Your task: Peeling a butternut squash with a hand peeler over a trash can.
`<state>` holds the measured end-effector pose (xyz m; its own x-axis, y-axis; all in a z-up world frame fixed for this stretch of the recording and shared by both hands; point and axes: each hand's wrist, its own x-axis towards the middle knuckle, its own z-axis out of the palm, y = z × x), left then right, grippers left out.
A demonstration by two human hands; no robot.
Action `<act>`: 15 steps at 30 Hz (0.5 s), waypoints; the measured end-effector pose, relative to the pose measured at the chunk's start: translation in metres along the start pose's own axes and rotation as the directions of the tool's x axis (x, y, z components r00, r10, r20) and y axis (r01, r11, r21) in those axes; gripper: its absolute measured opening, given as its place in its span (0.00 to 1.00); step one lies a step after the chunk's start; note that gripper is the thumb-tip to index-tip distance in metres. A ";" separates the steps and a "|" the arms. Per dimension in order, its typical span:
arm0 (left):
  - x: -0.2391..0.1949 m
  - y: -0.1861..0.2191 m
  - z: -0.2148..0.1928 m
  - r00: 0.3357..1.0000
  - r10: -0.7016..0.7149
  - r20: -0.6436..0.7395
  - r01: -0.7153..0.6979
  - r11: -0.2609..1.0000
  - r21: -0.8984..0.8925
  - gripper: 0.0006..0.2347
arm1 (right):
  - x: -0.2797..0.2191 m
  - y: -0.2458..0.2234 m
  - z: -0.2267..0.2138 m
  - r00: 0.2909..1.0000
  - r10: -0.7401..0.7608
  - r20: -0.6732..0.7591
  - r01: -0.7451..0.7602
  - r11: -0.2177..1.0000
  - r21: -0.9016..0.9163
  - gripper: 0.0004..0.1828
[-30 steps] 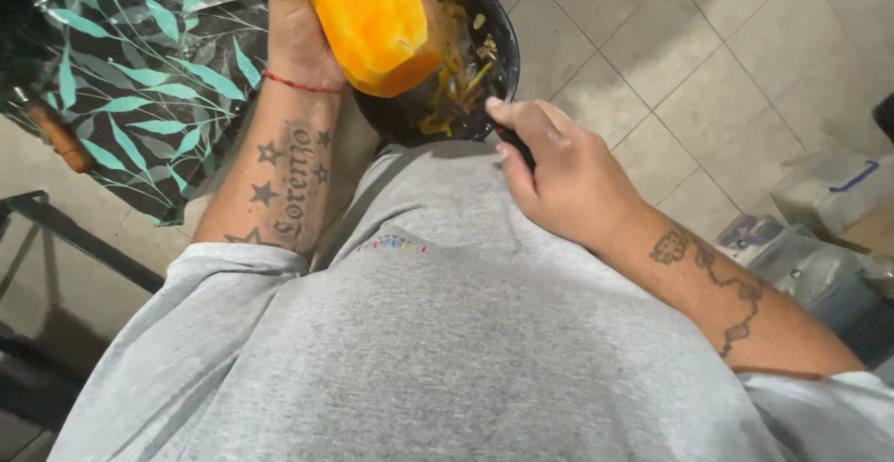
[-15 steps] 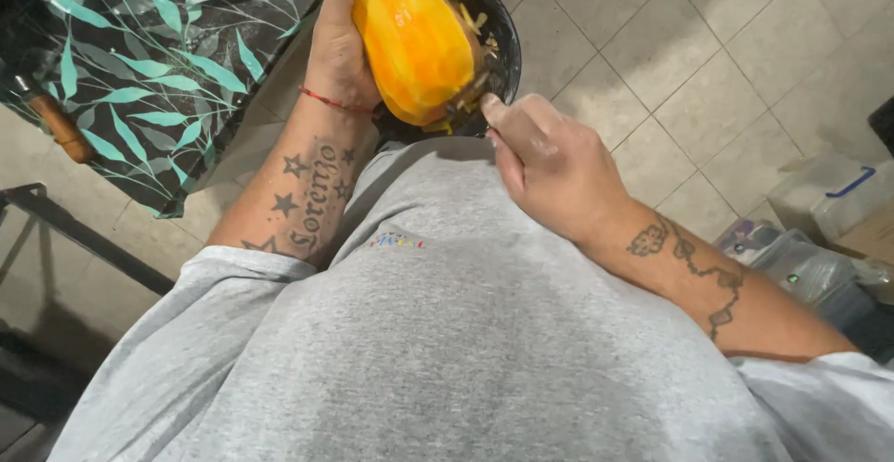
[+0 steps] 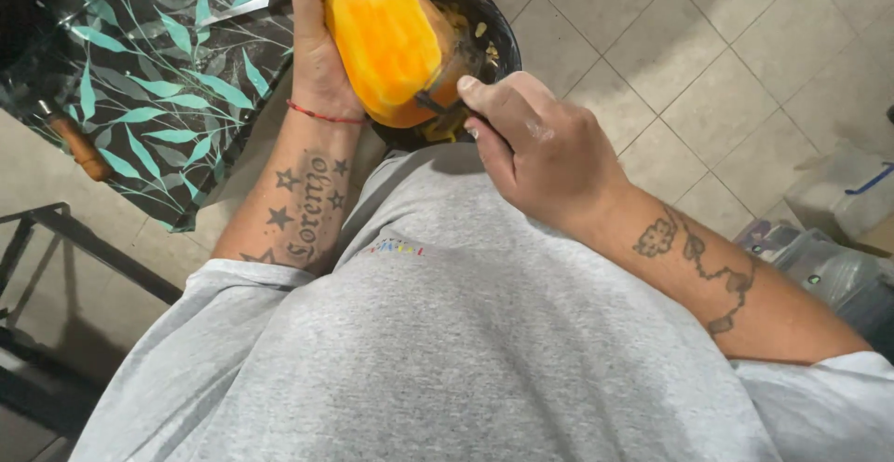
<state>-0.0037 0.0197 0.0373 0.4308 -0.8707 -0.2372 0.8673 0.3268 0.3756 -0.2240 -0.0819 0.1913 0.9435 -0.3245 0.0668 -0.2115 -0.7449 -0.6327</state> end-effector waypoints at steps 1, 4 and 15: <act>-0.003 0.000 0.006 1.000 -0.005 0.004 0.005 1.000 -0.001 0.23 | 0.001 -0.001 0.000 1.000 0.004 -0.003 -0.004 1.000 -0.004 0.16; -0.008 0.001 0.021 0.997 -0.034 0.063 0.038 0.997 -0.066 0.24 | -0.001 0.000 0.001 0.997 -0.067 -0.025 0.064 0.994 -0.088 0.17; 0.000 0.015 0.004 0.998 0.067 -0.007 -0.067 0.994 -0.090 0.24 | -0.031 0.023 0.001 0.996 0.086 0.010 -0.086 0.994 0.072 0.12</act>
<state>0.0082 0.0233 0.0469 0.4895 -0.8444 -0.2175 0.8553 0.4163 0.3085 -0.2578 -0.0885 0.1735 0.9245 -0.3811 0.0044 -0.2731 -0.6706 -0.6897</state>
